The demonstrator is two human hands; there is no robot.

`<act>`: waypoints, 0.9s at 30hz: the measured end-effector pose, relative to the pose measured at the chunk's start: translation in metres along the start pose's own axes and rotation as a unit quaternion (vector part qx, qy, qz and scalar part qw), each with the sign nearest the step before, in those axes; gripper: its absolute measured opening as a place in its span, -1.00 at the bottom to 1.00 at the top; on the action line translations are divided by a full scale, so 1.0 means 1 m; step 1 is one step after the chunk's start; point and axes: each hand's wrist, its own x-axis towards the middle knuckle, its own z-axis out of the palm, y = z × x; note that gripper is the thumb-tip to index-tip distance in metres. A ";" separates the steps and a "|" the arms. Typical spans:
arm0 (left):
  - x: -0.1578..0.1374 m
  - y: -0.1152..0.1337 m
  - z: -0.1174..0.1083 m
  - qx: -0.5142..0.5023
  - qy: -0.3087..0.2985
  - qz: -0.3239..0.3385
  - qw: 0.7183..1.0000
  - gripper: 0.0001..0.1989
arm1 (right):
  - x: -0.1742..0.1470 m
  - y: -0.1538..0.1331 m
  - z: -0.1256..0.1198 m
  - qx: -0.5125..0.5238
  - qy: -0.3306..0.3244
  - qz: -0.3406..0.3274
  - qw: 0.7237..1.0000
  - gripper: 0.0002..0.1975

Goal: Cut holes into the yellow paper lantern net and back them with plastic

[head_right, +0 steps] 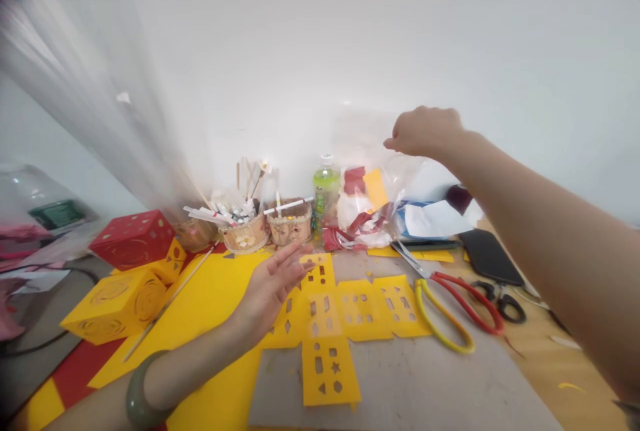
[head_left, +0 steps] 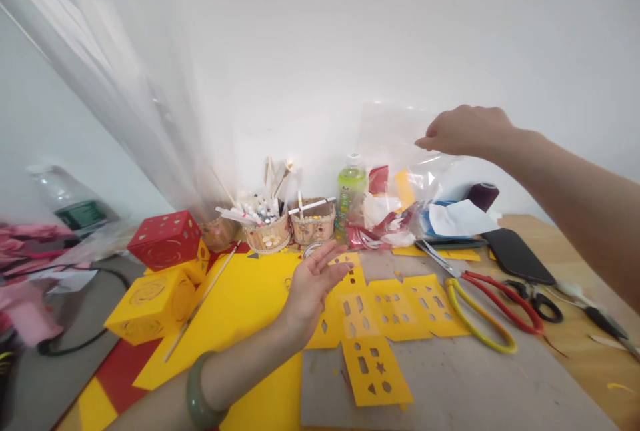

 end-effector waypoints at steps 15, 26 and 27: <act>0.002 -0.003 -0.002 0.025 -0.003 -0.018 1.000 -0.54 | 0.007 0.017 -0.015 -0.091 -0.054 -0.062 0.992 -0.82; 0.002 -0.002 -0.003 0.025 -0.006 -0.022 0.999 -0.56 | 0.004 0.021 -0.010 0.063 -0.143 -0.086 0.984 -0.56; 0.002 -0.002 -0.003 0.026 -0.006 -0.022 0.999 -0.57 | 0.004 0.022 -0.009 0.072 -0.137 -0.089 0.984 -0.52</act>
